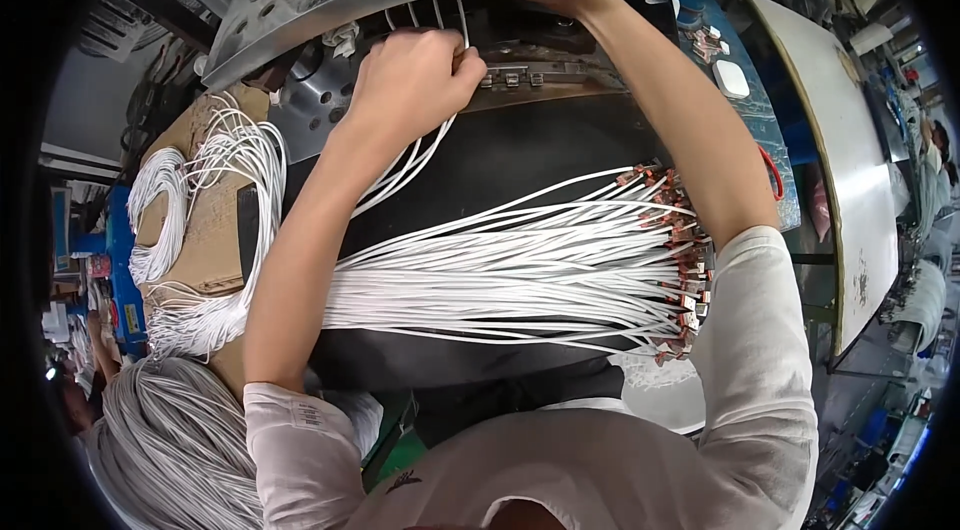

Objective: The person arranges bundles of cables on a workbench, fits the connector ends into a metal fixture plate by hand, and loads the fixture into a press machine.

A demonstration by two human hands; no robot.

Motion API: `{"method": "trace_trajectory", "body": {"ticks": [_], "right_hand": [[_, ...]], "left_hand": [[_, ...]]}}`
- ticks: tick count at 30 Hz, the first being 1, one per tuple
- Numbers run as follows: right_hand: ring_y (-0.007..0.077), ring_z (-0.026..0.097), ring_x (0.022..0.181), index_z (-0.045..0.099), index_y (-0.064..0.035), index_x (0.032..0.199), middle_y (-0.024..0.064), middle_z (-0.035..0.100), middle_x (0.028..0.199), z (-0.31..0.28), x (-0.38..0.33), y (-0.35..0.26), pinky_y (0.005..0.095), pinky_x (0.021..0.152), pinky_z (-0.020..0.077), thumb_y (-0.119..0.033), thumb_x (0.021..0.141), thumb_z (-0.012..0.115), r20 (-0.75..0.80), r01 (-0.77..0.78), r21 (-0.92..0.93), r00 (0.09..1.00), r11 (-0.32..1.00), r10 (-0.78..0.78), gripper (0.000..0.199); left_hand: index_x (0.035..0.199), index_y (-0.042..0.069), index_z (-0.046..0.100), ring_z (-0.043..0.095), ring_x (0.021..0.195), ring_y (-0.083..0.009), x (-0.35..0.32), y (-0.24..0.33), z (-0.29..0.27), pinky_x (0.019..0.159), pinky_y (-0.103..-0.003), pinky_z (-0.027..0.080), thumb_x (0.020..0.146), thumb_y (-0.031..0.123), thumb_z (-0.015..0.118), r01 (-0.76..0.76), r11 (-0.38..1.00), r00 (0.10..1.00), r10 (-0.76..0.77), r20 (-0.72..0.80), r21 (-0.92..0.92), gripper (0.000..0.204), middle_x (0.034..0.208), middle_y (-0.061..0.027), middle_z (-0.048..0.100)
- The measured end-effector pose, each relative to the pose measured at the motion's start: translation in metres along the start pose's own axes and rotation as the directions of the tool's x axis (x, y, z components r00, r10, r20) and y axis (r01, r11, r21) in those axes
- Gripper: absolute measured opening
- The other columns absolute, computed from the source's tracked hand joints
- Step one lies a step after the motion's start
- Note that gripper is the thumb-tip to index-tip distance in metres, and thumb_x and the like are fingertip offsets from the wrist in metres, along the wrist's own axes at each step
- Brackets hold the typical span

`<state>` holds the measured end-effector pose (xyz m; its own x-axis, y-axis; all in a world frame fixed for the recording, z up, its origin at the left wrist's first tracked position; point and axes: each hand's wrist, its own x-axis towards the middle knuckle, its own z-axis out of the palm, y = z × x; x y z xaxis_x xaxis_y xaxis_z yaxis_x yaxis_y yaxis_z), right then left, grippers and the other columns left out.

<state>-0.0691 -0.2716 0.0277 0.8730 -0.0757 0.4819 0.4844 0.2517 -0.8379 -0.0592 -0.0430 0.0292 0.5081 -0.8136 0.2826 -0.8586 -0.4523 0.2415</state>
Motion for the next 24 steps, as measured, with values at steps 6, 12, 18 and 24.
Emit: {"method": "trace_trajectory", "body": {"ticks": [6,12,18,24], "right_hand": [[0.0292,0.057,0.124,0.045,0.0005,0.143,0.0185,0.057,0.138,0.039,0.007,-0.040,0.0410,0.106,0.0478,-0.018,0.102,0.047,0.233,-0.211,0.293,0.962,0.932,0.144,0.045],[0.0283,0.058,0.121,0.052,-0.0022,0.138,0.0161,0.059,0.135,0.025,0.005,-0.023,0.0408,0.104,0.0479,-0.021,0.100,0.049,0.338,0.333,-0.677,0.933,0.656,-0.126,0.043],[0.0124,0.062,0.084,0.063,-0.0007,0.124,0.0091,0.068,0.098,0.081,-0.088,-0.058,0.0281,0.070,0.0494,-0.030,0.093,0.069,-0.212,-0.317,-0.832,0.940,0.454,0.269,0.043],[0.0294,0.064,0.106,0.050,0.0008,0.139,0.0210,0.061,0.123,0.143,-0.313,-0.107,0.0383,0.089,0.0516,-0.023,0.094,0.071,0.856,-0.564,-0.025,0.414,0.825,0.309,0.055]], "left_hand": [[0.083,0.001,0.069,0.069,0.070,-0.0395,-0.008,-0.009,0.006,0.065,-0.048,0.057,0.091,0.030,0.059,0.002,1.000,0.999,-0.003,-0.042,-0.026,0.032,0.073,-0.0217,0.069],[0.087,0.003,0.068,0.070,0.071,-0.0353,-0.003,0.016,0.006,0.063,-0.044,0.057,0.090,0.036,0.065,-0.060,0.978,0.992,0.081,-0.098,0.202,0.034,0.076,-0.0166,0.069],[0.091,0.003,0.067,0.067,0.086,-0.0296,-0.078,0.048,-0.036,0.072,-0.039,0.056,0.083,0.029,0.077,-0.084,0.995,0.940,0.099,-0.327,0.059,0.029,0.093,-0.0125,0.066],[0.117,-0.006,0.066,0.065,0.088,-0.0249,-0.303,0.060,-0.046,0.071,-0.035,0.051,0.079,0.036,0.081,0.409,-0.145,0.906,0.187,0.381,-0.901,0.059,0.109,-0.0187,0.068]]}}
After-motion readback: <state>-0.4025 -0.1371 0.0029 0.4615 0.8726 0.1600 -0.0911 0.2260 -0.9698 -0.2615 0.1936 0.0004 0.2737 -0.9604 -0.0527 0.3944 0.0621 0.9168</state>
